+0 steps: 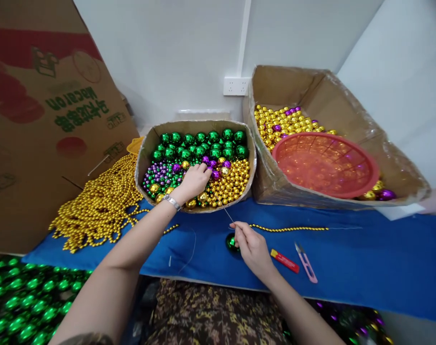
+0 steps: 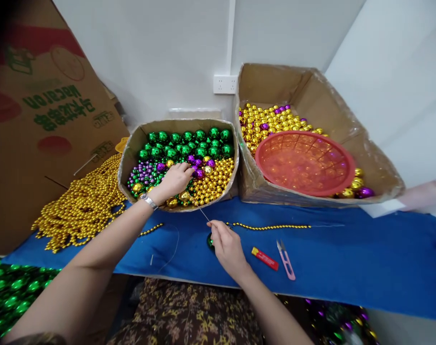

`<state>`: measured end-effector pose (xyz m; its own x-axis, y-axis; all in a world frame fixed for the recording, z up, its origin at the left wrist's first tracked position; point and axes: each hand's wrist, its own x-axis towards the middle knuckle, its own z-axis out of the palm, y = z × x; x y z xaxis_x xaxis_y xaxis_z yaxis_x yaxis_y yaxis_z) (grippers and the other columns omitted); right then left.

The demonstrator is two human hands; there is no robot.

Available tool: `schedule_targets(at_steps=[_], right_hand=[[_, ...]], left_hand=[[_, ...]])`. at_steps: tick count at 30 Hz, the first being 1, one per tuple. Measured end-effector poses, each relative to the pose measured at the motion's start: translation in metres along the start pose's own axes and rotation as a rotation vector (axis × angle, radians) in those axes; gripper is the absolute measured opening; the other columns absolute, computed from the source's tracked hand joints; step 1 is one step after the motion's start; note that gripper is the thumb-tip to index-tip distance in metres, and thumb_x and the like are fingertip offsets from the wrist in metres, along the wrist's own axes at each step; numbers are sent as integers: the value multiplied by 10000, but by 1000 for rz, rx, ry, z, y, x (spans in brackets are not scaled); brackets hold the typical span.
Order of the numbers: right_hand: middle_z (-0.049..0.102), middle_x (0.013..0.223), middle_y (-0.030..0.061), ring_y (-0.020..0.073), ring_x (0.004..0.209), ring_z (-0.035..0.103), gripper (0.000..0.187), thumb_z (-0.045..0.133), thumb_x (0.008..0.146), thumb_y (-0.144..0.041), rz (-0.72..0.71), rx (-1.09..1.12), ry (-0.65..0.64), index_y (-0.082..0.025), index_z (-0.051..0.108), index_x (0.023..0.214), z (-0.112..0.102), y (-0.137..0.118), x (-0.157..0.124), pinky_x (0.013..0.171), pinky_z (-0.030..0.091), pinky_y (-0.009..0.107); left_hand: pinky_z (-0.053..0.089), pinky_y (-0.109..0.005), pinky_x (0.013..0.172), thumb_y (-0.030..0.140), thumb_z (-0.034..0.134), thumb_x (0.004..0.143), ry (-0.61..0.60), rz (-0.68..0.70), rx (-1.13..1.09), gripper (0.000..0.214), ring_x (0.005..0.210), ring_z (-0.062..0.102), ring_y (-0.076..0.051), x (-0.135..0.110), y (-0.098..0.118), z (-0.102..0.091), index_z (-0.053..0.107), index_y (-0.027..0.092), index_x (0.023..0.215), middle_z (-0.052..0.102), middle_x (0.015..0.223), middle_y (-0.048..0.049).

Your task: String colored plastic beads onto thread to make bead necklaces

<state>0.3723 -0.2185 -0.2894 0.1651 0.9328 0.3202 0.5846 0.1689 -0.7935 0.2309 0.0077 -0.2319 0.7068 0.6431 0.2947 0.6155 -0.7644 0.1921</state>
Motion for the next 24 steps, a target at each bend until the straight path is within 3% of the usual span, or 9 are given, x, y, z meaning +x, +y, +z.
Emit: schedule_targets(at_steps=[2,6,9,12,18,24], right_hand=[[675,697,4,124,578,647,273,369,990,-301,7,7,9,-198,613,1057,-1,1,0,621,523,210],[720,876,33,128,643,669,243,392,984,-292,-14,-31,61,-203,611,1039,-3,0,3,679,529,218],[726,924,39,141,712,689,229,396,984,-278,-38,-66,76,-202,609,1023,-3,0,4,742,531,232],[730,926,43,154,779,702,229,392,985,-266,-69,-86,67,-199,608,1020,-3,1,3,776,531,239],[735,950,50,161,798,708,238,388,982,-262,-70,-115,53,-204,615,1023,-4,1,2,775,538,244],[731,963,58,167,855,705,254,374,987,-254,-100,-179,57,-198,614,1045,-1,4,2,781,533,250]], left_hand=[[469,-390,818,227,495,884,87,-92,-323,211,908,551,-221,-7,4,-4,649,147,1004,568,990,-113],[559,-309,724,337,564,877,154,-336,-1166,237,819,578,-144,-25,18,-13,645,161,1013,581,960,-60],[576,-268,706,339,642,836,172,-455,-1547,241,804,582,-120,-38,28,-18,664,163,999,605,949,-50],[578,-237,684,330,673,819,183,-506,-1638,248,759,579,-100,-46,34,-20,684,148,987,621,906,-50],[587,-229,673,333,706,794,187,-464,-1643,261,764,577,-101,-54,39,-18,707,152,981,626,913,-44],[569,-262,724,365,681,812,195,-401,-1397,298,826,617,-140,-61,46,-19,694,168,1034,674,951,-57]])
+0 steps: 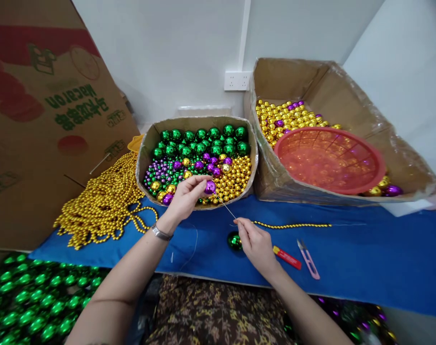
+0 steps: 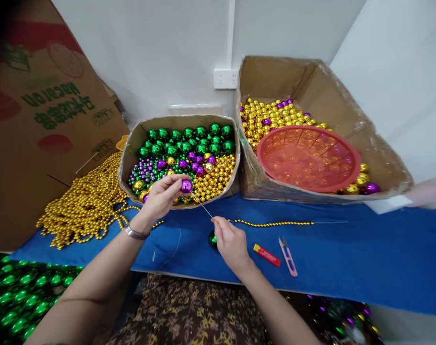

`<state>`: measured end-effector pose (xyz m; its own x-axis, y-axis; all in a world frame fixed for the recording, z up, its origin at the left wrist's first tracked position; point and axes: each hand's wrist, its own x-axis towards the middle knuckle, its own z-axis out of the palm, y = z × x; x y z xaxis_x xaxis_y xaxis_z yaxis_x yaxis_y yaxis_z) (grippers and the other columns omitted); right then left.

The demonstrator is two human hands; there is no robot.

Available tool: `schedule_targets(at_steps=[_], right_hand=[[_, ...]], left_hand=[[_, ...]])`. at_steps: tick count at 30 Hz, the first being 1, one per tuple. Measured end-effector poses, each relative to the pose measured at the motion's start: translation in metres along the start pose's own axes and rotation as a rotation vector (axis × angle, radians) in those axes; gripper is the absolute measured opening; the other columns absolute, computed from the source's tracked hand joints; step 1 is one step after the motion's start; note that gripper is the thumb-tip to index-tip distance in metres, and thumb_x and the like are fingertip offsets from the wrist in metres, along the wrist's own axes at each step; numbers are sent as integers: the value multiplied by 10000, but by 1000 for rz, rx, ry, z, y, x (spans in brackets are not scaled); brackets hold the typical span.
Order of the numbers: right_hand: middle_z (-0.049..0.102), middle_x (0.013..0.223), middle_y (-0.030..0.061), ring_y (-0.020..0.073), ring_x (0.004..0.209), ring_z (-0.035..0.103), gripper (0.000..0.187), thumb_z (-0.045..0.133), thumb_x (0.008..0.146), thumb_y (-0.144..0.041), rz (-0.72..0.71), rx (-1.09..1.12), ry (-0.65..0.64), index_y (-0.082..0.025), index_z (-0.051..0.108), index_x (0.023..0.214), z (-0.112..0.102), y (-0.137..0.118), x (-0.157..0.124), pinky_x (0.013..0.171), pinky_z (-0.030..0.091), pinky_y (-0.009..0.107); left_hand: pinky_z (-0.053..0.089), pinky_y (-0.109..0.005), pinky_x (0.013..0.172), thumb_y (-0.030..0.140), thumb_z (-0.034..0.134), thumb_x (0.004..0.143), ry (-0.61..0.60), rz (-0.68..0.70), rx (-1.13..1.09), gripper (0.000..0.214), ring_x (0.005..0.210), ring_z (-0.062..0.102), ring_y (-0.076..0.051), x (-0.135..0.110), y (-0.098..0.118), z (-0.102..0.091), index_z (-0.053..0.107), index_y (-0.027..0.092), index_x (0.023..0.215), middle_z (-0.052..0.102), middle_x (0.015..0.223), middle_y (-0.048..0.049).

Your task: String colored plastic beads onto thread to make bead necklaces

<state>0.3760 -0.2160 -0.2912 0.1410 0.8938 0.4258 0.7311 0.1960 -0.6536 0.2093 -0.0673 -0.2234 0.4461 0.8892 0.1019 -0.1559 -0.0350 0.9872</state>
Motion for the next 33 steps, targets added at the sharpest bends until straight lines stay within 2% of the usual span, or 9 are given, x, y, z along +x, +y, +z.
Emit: schedule_targets(at_steps=[3,9,18,20,24,26,29,31,33], right_hand=[[727,981,68,171,889,700,260,370,989,-256,-6,-8,3,-193,614,1054,2,1,1,800,530,256],[731,921,39,152,804,704,231,389,983,-254,30,71,-28,-205,615,999,-1,-1,0,748,536,230],[730,950,67,175,868,703,255,384,975,-241,-37,-16,18,-197,627,1042,5,5,-4,802,545,267],[730,956,63,171,864,703,250,385,977,-237,-37,13,-2,-201,624,1040,5,4,-4,807,545,266],[728,937,49,163,833,703,232,385,982,-243,-16,78,-31,-210,613,1011,0,1,-3,779,544,248],[727,928,58,170,831,702,230,384,983,-255,-8,71,-4,-203,607,1004,-2,2,-2,770,543,252],[727,921,69,178,810,703,234,378,985,-272,11,52,25,-199,599,1011,-4,5,-2,785,544,268],[728,917,69,178,787,704,229,380,985,-272,16,44,35,-200,595,1014,-4,6,-1,778,544,269],[729,929,71,178,787,704,219,388,982,-263,7,39,42,-195,594,1013,-3,7,-1,764,543,263]], left_hand=[[548,-273,792,329,707,792,-28,48,140,304,908,630,-161,-7,-2,5,678,167,1048,687,1007,-70],[542,-249,779,310,741,763,-24,-10,-52,334,948,646,-162,-16,-11,9,644,172,1052,689,1054,-79],[547,-253,704,307,753,746,52,-33,-61,348,917,656,-176,-25,-19,9,623,163,1036,696,1024,-90],[546,-281,773,286,754,747,16,7,-34,343,941,652,-180,-28,-20,11,619,161,1037,697,1024,-92],[533,-319,827,315,705,793,-170,4,41,326,942,651,-189,-29,-14,8,614,161,1065,686,1049,-99],[525,-316,791,354,627,849,-150,53,205,301,935,644,-196,-19,-9,0,617,164,1082,682,1049,-101],[477,-352,808,308,540,888,-28,249,699,231,889,622,-208,10,-4,-16,646,168,1039,689,995,-99],[425,-396,865,216,515,870,-85,343,1047,187,857,601,-226,31,-4,-26,668,159,961,689,912,-106],[388,-412,872,125,480,837,-201,358,1311,195,801,581,-236,49,-6,-30,672,145,864,669,800,-116]])
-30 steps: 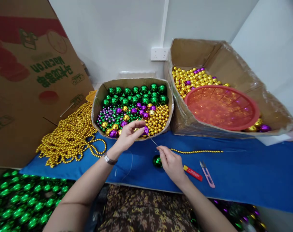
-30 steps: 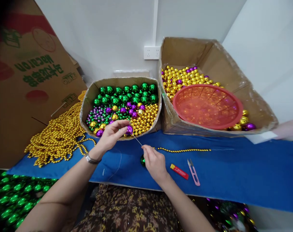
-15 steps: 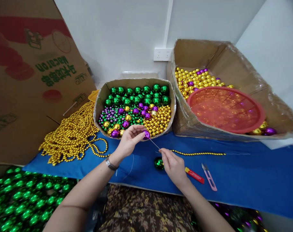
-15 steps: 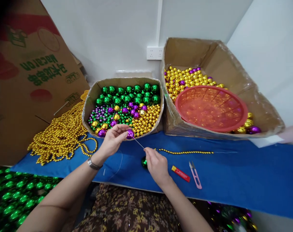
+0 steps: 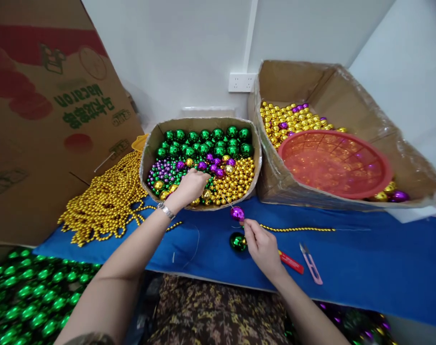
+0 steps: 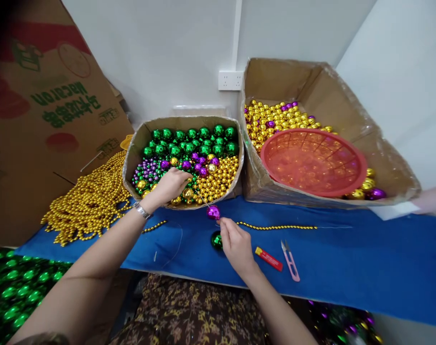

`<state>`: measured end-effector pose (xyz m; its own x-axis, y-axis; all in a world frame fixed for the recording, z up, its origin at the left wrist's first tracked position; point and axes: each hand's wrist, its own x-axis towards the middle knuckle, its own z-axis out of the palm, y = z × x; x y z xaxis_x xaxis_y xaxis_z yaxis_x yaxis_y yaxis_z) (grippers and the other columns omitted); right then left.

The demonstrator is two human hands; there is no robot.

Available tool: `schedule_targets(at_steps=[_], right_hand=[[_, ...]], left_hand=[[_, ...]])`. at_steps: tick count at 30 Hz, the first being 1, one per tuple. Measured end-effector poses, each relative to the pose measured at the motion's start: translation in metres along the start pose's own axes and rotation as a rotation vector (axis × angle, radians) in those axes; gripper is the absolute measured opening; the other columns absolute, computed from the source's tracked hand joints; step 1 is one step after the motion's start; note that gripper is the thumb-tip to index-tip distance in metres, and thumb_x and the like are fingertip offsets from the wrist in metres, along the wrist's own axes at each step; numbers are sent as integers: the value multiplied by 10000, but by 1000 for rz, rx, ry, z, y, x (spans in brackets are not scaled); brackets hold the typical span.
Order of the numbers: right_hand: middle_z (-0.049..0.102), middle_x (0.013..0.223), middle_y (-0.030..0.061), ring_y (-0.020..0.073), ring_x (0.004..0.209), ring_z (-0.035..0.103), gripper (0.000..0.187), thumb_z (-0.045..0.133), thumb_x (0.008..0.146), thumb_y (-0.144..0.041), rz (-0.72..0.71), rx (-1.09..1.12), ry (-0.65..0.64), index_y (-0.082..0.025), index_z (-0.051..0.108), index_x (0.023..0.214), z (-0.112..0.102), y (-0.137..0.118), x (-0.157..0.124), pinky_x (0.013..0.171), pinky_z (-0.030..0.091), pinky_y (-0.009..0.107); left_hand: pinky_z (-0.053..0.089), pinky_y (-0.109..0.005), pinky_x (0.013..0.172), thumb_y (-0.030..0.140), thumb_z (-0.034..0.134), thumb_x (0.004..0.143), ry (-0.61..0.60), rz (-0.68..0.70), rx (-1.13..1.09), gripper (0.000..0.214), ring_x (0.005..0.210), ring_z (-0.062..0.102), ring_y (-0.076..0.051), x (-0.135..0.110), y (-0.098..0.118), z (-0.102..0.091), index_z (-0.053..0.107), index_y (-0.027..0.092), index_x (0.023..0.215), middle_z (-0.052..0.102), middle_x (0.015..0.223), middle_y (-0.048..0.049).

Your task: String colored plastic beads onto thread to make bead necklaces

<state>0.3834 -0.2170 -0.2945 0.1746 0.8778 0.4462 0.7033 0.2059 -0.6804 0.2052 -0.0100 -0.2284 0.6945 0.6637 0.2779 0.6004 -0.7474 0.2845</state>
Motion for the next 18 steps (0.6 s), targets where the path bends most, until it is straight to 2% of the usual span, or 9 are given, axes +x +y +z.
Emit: schedule_targets(at_steps=[3,8,11,13,15,18], right_hand=[[728,933,74,180,813,706,213,395,977,-251,-17,-7,5,-188,596,1010,1,1,0,768,540,257],[729,918,71,180,825,708,228,386,977,-257,-15,-18,-1,-192,603,1002,1,1,0,759,542,256],[730,914,73,180,821,709,228,389,979,-263,-10,-20,5,-187,602,1002,0,1,0,750,539,254],[731,912,71,178,810,709,223,392,980,-263,-9,-17,9,-187,600,1001,-1,2,-1,742,537,251],[731,911,71,177,796,708,219,395,981,-263,-7,-15,16,-187,599,1003,-2,2,-1,735,535,251],[729,916,73,177,791,707,223,395,981,-265,-14,-13,24,-187,601,1012,-3,1,-1,742,535,252]], left_hand=[[367,-402,834,45,442,793,-125,51,203,226,739,554,-238,13,-7,6,652,130,790,630,700,-127],[375,-408,786,7,452,770,-143,23,283,238,853,565,-296,22,-4,9,651,118,839,645,728,-162],[411,-393,762,72,489,805,-186,6,297,199,900,586,-303,26,2,6,662,123,887,676,809,-155],[442,-356,751,170,526,840,-200,-1,184,171,876,613,-262,29,8,2,666,141,932,696,879,-121],[466,-306,756,250,548,862,-218,32,-35,192,854,638,-207,33,13,-1,662,157,986,711,938,-81],[478,-269,800,274,502,908,-186,93,-243,240,906,654,-170,39,18,-4,649,165,1063,712,1030,-63]])
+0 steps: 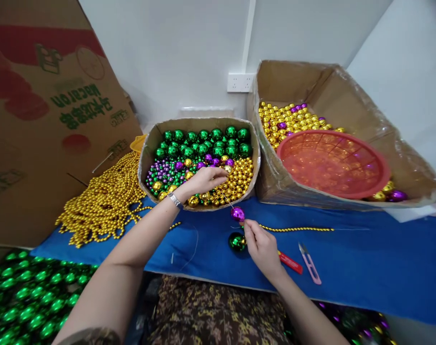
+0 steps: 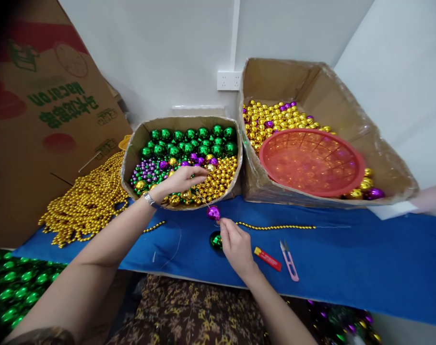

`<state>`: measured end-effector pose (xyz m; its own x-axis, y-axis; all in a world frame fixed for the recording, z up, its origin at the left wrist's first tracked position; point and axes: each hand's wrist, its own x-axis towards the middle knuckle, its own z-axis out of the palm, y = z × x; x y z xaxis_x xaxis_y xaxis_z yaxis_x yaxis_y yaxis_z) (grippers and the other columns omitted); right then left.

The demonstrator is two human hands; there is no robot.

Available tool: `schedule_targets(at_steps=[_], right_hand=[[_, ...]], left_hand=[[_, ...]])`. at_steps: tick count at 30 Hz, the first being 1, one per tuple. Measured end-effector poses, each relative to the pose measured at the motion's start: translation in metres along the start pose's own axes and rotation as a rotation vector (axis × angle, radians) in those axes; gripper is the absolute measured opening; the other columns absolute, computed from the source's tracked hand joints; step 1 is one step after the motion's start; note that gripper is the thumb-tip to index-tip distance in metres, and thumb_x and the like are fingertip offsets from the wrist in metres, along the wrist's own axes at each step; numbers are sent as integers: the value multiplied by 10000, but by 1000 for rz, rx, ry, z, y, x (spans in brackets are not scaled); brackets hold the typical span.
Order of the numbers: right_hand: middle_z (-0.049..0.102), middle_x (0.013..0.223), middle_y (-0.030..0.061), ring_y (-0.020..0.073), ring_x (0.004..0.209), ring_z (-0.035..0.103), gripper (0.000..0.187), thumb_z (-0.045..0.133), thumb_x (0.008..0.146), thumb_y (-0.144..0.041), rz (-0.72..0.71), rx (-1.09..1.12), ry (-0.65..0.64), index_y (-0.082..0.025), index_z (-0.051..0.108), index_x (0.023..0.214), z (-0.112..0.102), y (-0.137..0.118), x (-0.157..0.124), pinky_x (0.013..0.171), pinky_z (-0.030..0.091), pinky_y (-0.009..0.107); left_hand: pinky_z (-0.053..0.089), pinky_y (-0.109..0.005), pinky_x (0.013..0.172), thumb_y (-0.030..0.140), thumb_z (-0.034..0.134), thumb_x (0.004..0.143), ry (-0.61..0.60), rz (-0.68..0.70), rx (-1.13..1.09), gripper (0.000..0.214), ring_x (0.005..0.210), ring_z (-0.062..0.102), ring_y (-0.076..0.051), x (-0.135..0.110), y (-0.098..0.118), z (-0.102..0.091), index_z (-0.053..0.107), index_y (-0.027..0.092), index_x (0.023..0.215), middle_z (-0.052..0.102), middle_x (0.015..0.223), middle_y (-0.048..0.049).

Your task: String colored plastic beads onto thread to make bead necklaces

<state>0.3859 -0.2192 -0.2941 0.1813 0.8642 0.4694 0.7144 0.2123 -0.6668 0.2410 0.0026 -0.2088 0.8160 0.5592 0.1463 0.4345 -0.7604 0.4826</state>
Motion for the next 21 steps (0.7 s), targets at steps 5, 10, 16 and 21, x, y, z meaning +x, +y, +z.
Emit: schedule_targets(at_steps=[5,10,16,21], right_hand=[[728,924,71,175,820,707,213,396,982,-254,-21,10,-7,-187,597,1007,2,0,0,758,535,250],[729,928,65,169,820,705,198,397,983,-235,-40,12,-2,-189,589,1001,6,1,1,750,529,248],[732,909,54,155,748,700,187,406,983,-239,-11,22,0,-191,587,994,3,-2,3,712,520,234],[731,866,44,145,685,686,203,397,982,-249,23,34,-15,-195,592,971,1,-9,7,695,515,225]], left_hand=[[472,-350,838,109,489,854,-36,-148,324,220,912,649,-242,0,-13,2,677,137,964,706,947,-125],[485,-391,752,-4,483,769,-50,-217,370,303,845,643,-297,-1,-25,14,664,103,987,675,811,-168],[484,-299,728,162,581,820,128,-215,-9,263,817,628,-200,-10,-13,5,659,169,1072,688,883,-87],[460,-205,573,316,677,800,220,-327,-1121,265,735,630,-130,-39,13,0,669,177,1026,685,898,-66]])
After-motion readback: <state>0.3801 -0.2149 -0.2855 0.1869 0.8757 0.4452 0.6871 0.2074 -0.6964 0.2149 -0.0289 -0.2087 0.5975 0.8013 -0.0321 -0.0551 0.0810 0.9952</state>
